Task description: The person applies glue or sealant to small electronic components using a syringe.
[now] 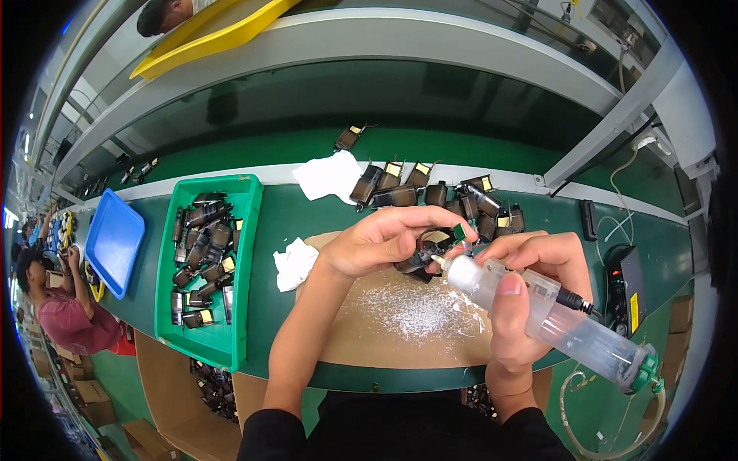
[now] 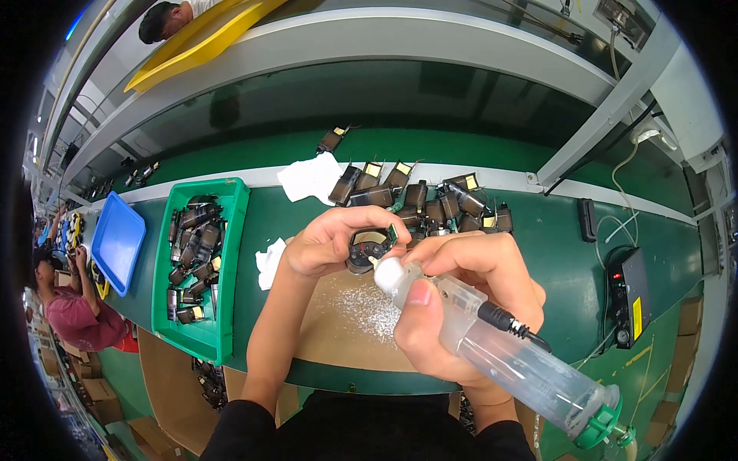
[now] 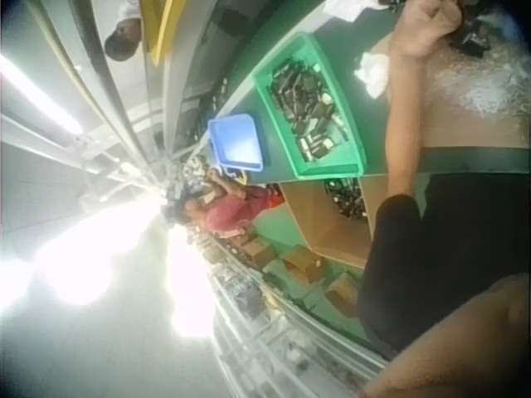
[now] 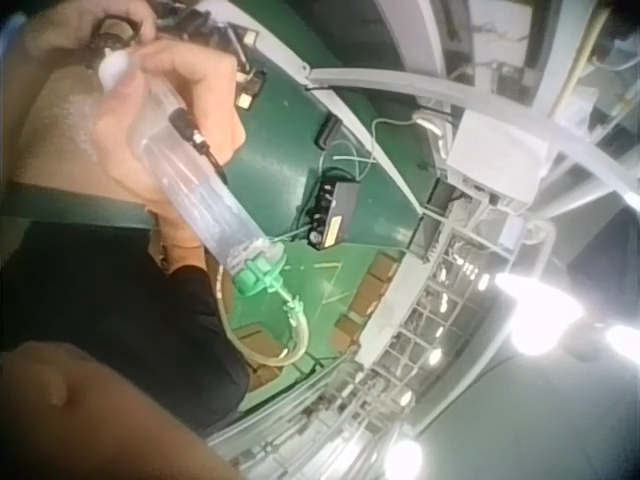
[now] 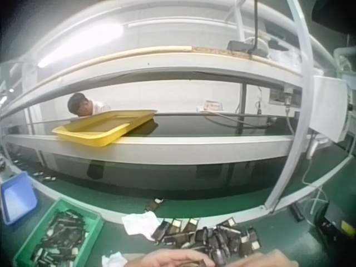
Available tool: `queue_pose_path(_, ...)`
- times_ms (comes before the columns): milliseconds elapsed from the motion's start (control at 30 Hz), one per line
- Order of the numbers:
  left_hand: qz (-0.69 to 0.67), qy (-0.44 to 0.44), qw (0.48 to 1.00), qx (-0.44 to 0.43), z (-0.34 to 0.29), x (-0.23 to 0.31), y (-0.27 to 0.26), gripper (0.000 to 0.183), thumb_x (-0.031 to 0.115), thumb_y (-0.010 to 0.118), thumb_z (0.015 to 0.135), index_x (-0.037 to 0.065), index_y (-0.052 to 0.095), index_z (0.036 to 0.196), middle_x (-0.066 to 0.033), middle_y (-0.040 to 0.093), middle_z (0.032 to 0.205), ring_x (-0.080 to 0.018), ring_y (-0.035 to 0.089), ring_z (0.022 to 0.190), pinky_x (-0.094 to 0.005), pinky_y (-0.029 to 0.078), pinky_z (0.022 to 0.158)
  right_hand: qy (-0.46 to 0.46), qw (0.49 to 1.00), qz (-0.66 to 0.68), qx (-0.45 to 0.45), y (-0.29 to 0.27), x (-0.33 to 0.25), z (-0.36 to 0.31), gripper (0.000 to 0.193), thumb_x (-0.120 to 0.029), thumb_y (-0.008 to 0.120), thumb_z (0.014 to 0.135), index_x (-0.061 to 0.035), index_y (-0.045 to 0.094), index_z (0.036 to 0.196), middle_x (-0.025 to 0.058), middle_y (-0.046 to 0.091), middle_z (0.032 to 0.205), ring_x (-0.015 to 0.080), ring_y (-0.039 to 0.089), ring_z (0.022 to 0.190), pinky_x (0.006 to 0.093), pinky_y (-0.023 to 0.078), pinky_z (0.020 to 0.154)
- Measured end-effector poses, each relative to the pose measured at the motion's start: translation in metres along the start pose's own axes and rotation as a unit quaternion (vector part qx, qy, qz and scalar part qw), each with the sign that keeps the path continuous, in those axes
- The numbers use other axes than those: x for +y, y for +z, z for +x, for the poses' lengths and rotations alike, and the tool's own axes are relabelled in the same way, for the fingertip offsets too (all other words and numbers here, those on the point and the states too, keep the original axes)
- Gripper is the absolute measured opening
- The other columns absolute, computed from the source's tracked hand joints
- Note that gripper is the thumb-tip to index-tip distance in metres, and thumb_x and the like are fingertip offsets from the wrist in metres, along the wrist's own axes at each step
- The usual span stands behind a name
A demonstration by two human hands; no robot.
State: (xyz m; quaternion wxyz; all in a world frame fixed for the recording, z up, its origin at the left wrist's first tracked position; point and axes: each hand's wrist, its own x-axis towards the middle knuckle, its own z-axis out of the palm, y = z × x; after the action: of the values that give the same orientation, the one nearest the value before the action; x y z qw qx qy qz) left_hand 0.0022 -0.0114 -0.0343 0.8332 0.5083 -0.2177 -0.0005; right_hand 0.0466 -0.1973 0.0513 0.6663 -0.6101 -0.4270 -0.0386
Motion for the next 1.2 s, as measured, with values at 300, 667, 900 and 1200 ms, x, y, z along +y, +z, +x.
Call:
queue_pose_path(300, 0.048, 0.001, 0.999, 0.011, 0.002, 0.009, 0.007, 0.075, 0.057, 0.058, 0.083, -0.009, 0.050, 0.118, -0.0136, 0.056, 0.109, -0.0197, 0.053, 0.104, -0.0322, 0.039, 0.093, 0.024, 1.000, -0.008, 0.003, 0.000, -0.005, -0.001, 0.020, -0.005, 0.064, 0.075, 0.0021, 0.050, 0.088, 0.0145, 0.063, 0.079, 0.0212, 0.067, 0.077, 0.0303, 0.054, 0.071)
queue_pose_path(667, 0.002, 0.003, 1.000, 0.027, 0.003, 0.011, 0.010, 0.074, 0.052, 0.071, 0.077, -0.005, 0.049, 0.118, -0.0094, 0.056, 0.097, -0.0156, 0.053, 0.094, -0.0292, 0.040, 0.086, -0.037, 0.998, -0.056, 0.011, 0.003, -0.001, -0.004, 0.020, -0.005, 0.066, 0.071, 0.0013, 0.053, 0.084, 0.0149, 0.065, 0.077, 0.0164, 0.065, 0.069, 0.0265, 0.053, 0.065)
queue_pose_path(900, -0.001, 0.018, 1.000, 0.022, -0.002, 0.008, 0.007, 0.070, 0.050, 0.070, 0.077, -0.005, 0.049, 0.116, -0.0094, 0.055, 0.094, -0.0160, 0.052, 0.087, -0.0301, 0.040, 0.081, 0.009, 0.997, -0.072, 0.020, 0.014, -0.010, -0.009, 0.028, -0.022, 0.063, 0.081, -0.0012, 0.045, 0.083, 0.0168, 0.060, 0.074, 0.0175, 0.058, 0.068, 0.0253, 0.043, 0.064)
queue_pose_path(1200, -0.006, 0.029, 0.998, -0.053, 0.002, 0.008, 0.002, 0.068, 0.045, 0.066, 0.083, -0.006, 0.047, 0.125, -0.0102, 0.055, 0.107, -0.0176, 0.052, 0.099, -0.0341, 0.038, 0.095, -0.040, 0.997, -0.071, 0.003, 0.002, -0.006, -0.006, 0.022, -0.008, 0.067, 0.070, -0.0005, 0.053, 0.086, 0.0158, 0.066, 0.078, 0.0149, 0.064, 0.066, 0.0255, 0.052, 0.062)
